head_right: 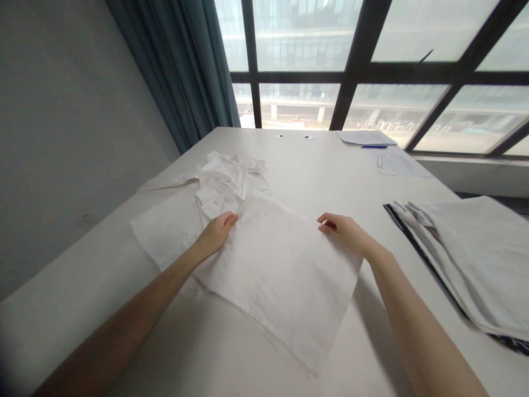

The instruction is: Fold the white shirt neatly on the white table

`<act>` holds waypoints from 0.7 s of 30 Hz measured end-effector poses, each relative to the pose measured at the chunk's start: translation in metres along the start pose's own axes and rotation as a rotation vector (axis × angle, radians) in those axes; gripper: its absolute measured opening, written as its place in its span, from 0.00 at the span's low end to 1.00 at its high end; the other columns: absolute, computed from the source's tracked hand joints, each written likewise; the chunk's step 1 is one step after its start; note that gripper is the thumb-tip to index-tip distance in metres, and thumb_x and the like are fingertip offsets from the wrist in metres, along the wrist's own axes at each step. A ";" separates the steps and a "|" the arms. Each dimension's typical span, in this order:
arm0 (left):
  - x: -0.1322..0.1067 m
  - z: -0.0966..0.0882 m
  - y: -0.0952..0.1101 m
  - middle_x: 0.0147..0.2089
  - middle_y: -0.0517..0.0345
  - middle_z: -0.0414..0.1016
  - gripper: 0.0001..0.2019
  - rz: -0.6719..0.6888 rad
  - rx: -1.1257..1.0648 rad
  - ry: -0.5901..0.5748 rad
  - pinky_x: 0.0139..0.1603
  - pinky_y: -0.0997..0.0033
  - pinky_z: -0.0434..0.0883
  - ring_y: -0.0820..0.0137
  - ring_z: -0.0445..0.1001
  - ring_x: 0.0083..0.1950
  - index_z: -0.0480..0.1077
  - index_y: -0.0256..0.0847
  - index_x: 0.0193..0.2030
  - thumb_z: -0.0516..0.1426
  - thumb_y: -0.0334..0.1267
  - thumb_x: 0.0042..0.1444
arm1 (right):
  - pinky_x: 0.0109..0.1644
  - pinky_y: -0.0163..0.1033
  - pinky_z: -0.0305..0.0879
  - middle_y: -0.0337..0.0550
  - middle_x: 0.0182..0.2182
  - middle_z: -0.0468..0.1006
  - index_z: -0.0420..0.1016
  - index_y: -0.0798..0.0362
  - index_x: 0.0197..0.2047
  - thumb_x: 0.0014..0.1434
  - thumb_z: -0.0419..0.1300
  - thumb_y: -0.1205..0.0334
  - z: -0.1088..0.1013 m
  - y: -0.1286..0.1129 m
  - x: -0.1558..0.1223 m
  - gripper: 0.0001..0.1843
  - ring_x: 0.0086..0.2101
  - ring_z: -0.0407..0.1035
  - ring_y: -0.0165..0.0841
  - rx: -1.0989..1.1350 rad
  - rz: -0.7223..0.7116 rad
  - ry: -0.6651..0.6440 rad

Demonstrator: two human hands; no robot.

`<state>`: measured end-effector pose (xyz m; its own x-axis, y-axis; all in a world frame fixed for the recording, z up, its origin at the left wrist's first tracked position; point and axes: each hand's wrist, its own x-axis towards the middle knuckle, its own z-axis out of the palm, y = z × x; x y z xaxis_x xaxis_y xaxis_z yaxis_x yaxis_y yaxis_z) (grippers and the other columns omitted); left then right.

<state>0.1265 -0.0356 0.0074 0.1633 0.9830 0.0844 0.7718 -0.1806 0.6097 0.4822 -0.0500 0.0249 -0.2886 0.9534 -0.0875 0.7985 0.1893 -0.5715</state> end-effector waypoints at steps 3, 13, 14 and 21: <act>-0.004 -0.001 0.003 0.31 0.54 0.73 0.17 -0.070 0.291 -0.031 0.35 0.68 0.63 0.61 0.74 0.36 0.63 0.42 0.37 0.39 0.44 0.68 | 0.40 0.40 0.66 0.43 0.36 0.79 0.73 0.49 0.43 0.60 0.50 0.66 0.007 -0.001 0.007 0.12 0.35 0.73 0.36 -0.127 -0.016 0.111; -0.008 -0.009 0.011 0.38 0.47 0.78 0.16 -0.124 0.503 -0.166 0.34 0.68 0.65 0.57 0.78 0.43 0.63 0.40 0.46 0.41 0.48 0.69 | 0.61 0.57 0.58 0.49 0.63 0.65 0.61 0.47 0.63 0.67 0.49 0.59 0.069 -0.065 -0.037 0.22 0.63 0.56 0.45 -0.343 -0.318 0.142; -0.007 -0.010 0.010 0.38 0.47 0.78 0.16 -0.118 0.500 -0.173 0.34 0.68 0.65 0.57 0.78 0.43 0.63 0.40 0.46 0.42 0.49 0.69 | 0.63 0.59 0.55 0.48 0.65 0.62 0.60 0.47 0.64 0.67 0.48 0.58 0.081 -0.067 -0.044 0.23 0.64 0.53 0.46 -0.388 -0.315 0.133; -0.009 -0.009 0.004 0.38 0.46 0.78 0.13 -0.088 0.497 -0.216 0.34 0.69 0.66 0.59 0.78 0.41 0.63 0.38 0.47 0.45 0.46 0.69 | 0.66 0.58 0.46 0.40 0.67 0.57 0.52 0.42 0.69 0.69 0.44 0.50 0.083 -0.026 -0.056 0.27 0.66 0.48 0.42 -0.548 -0.353 0.124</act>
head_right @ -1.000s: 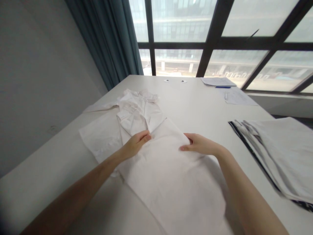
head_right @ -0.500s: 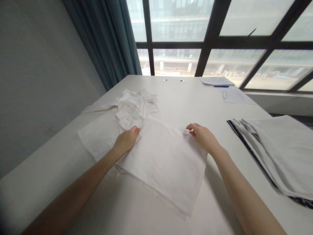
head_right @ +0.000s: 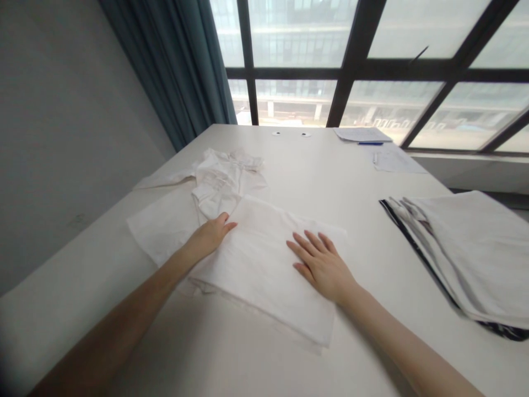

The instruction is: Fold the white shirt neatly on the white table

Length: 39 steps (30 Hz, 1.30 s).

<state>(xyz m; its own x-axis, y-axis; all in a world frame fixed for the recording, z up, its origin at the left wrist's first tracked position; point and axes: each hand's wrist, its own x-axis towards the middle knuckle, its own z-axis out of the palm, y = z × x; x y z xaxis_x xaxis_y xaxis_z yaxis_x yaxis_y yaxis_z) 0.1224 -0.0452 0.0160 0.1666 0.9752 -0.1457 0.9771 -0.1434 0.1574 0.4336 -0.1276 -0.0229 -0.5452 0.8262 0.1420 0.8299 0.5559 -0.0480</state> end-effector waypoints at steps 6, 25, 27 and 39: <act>-0.022 0.000 0.000 0.46 0.42 0.74 0.16 0.136 0.067 0.257 0.46 0.60 0.71 0.56 0.75 0.50 0.61 0.33 0.56 0.51 0.41 0.66 | 0.66 0.58 0.46 0.48 0.63 0.65 0.63 0.50 0.62 0.68 0.48 0.55 -0.017 0.008 -0.016 0.22 0.65 0.52 0.42 0.032 0.005 0.077; -0.077 0.032 -0.022 0.72 0.60 0.51 0.21 0.925 -0.004 0.073 0.70 0.53 0.47 0.61 0.47 0.73 0.61 0.59 0.64 0.51 0.38 0.66 | 0.61 0.53 0.59 0.45 0.53 0.76 0.73 0.52 0.44 0.64 0.54 0.66 -0.026 -0.061 -0.068 0.08 0.55 0.66 0.40 0.066 -0.175 0.179; -0.078 0.031 -0.021 0.72 0.60 0.52 0.21 0.918 -0.030 0.072 0.70 0.52 0.47 0.61 0.48 0.73 0.62 0.59 0.63 0.51 0.36 0.66 | 0.61 0.54 0.58 0.45 0.52 0.76 0.72 0.52 0.42 0.64 0.53 0.68 -0.026 -0.061 -0.070 0.08 0.55 0.67 0.40 0.073 -0.171 0.199; -0.078 0.033 -0.023 0.72 0.62 0.53 0.20 0.904 -0.057 0.043 0.70 0.50 0.46 0.62 0.46 0.73 0.63 0.60 0.63 0.49 0.35 0.66 | 0.67 0.56 0.46 0.41 0.50 0.77 0.69 0.50 0.35 0.61 0.54 0.69 -0.033 -0.056 -0.071 0.05 0.55 0.67 0.39 0.077 -0.181 0.198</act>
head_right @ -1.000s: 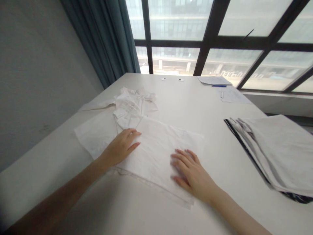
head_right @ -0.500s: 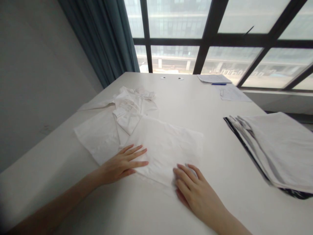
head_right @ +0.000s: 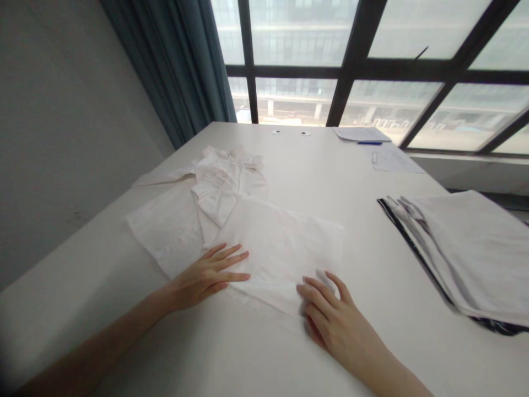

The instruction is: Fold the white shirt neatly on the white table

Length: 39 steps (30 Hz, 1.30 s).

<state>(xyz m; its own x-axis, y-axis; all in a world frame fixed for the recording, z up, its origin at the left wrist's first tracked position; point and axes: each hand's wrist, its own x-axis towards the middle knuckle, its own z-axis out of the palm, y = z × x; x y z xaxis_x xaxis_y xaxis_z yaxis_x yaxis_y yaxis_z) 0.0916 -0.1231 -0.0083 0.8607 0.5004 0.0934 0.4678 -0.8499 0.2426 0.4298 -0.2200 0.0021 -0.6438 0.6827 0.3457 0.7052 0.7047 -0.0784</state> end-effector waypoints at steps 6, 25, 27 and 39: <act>-0.002 0.002 -0.001 0.68 0.61 0.60 0.18 -0.034 -0.065 0.063 0.71 0.51 0.43 0.64 0.50 0.72 0.66 0.57 0.61 0.48 0.36 0.68 | 0.65 0.52 0.55 0.46 0.49 0.76 0.68 0.50 0.35 0.60 0.53 0.71 -0.021 -0.006 0.008 0.07 0.57 0.65 0.37 0.128 -0.033 -0.092; -0.016 -0.010 0.000 0.56 0.58 0.76 0.14 0.113 -0.207 0.058 0.72 0.55 0.41 0.67 0.63 0.66 0.71 0.51 0.55 0.55 0.40 0.65 | 0.67 0.49 0.55 0.40 0.50 0.78 0.75 0.46 0.42 0.65 0.54 0.61 -0.018 0.008 -0.008 0.08 0.57 0.66 0.36 0.414 0.078 -0.285; -0.016 -0.011 0.009 0.56 0.56 0.76 0.15 0.143 -0.187 0.081 0.72 0.54 0.43 0.66 0.65 0.65 0.70 0.49 0.57 0.53 0.40 0.66 | 0.65 0.49 0.58 0.39 0.44 0.80 0.75 0.45 0.45 0.65 0.53 0.63 -0.018 0.017 -0.007 0.10 0.51 0.72 0.35 0.431 0.148 -0.195; -0.022 -0.009 0.022 0.58 0.53 0.74 0.18 0.237 -0.093 0.086 0.71 0.61 0.52 0.67 0.67 0.63 0.65 0.39 0.60 0.51 0.34 0.64 | 0.45 0.51 0.70 0.55 0.44 0.78 0.70 0.54 0.52 0.61 0.51 0.42 0.019 0.135 0.025 0.27 0.42 0.73 0.45 0.243 0.740 0.146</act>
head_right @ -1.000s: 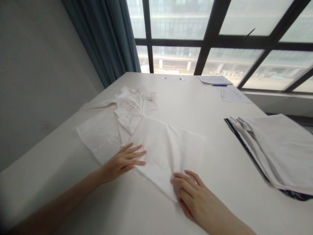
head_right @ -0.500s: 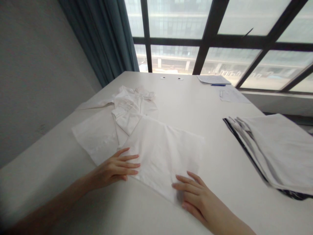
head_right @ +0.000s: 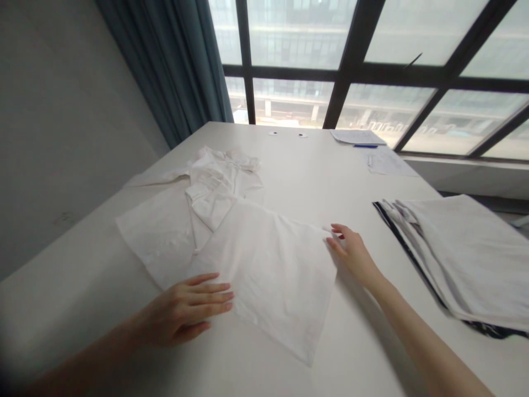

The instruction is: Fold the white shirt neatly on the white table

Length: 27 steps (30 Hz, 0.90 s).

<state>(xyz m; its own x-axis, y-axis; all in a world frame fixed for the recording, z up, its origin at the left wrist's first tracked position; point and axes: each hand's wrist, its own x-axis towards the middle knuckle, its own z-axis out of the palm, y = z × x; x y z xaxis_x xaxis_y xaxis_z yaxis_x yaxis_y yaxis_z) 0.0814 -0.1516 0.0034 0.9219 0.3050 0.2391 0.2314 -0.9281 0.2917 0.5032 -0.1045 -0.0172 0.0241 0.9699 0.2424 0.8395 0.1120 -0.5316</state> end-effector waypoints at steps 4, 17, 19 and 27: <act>0.023 0.002 0.003 0.43 0.59 0.81 0.12 -0.066 0.018 0.210 0.64 0.64 0.63 0.71 0.77 0.49 0.70 0.41 0.51 0.51 0.30 0.64 | 0.41 0.47 0.68 0.51 0.35 0.79 0.76 0.54 0.45 0.59 0.52 0.42 0.000 -0.004 0.019 0.25 0.36 0.72 0.42 -0.018 -0.033 -0.149; 0.066 0.022 0.013 0.74 0.54 0.44 0.26 -0.070 0.072 -0.165 0.67 0.43 0.48 0.52 0.47 0.72 0.54 0.62 0.67 0.50 0.56 0.63 | 0.32 0.38 0.59 0.42 0.26 0.72 0.68 0.52 0.27 0.59 0.49 0.38 -0.027 -0.012 -0.023 0.25 0.28 0.66 0.35 -0.097 0.040 -0.488; 0.059 0.018 0.014 0.74 0.55 0.45 0.26 -0.040 0.061 -0.187 0.68 0.44 0.48 0.53 0.48 0.72 0.54 0.62 0.68 0.49 0.56 0.64 | 0.32 0.38 0.60 0.42 0.28 0.72 0.69 0.51 0.29 0.58 0.52 0.38 -0.037 -0.011 -0.038 0.24 0.29 0.66 0.35 -0.092 0.082 -0.596; 0.051 0.018 0.011 0.73 0.53 0.49 0.32 0.070 0.034 -0.194 0.69 0.46 0.47 0.53 0.48 0.72 0.54 0.57 0.68 0.52 0.61 0.59 | 0.47 0.42 0.67 0.46 0.43 0.78 0.70 0.50 0.53 0.58 0.56 0.43 -0.038 -0.040 -0.017 0.26 0.43 0.72 0.40 0.281 0.132 -0.709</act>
<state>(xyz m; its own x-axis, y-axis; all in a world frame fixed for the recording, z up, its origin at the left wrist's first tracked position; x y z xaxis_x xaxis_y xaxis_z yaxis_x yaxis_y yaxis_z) 0.1370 -0.1501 0.0023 0.9778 0.1959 0.0739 0.1722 -0.9532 0.2484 0.4894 -0.1339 0.0305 -0.3185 0.8751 -0.3643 0.6822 -0.0552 -0.7290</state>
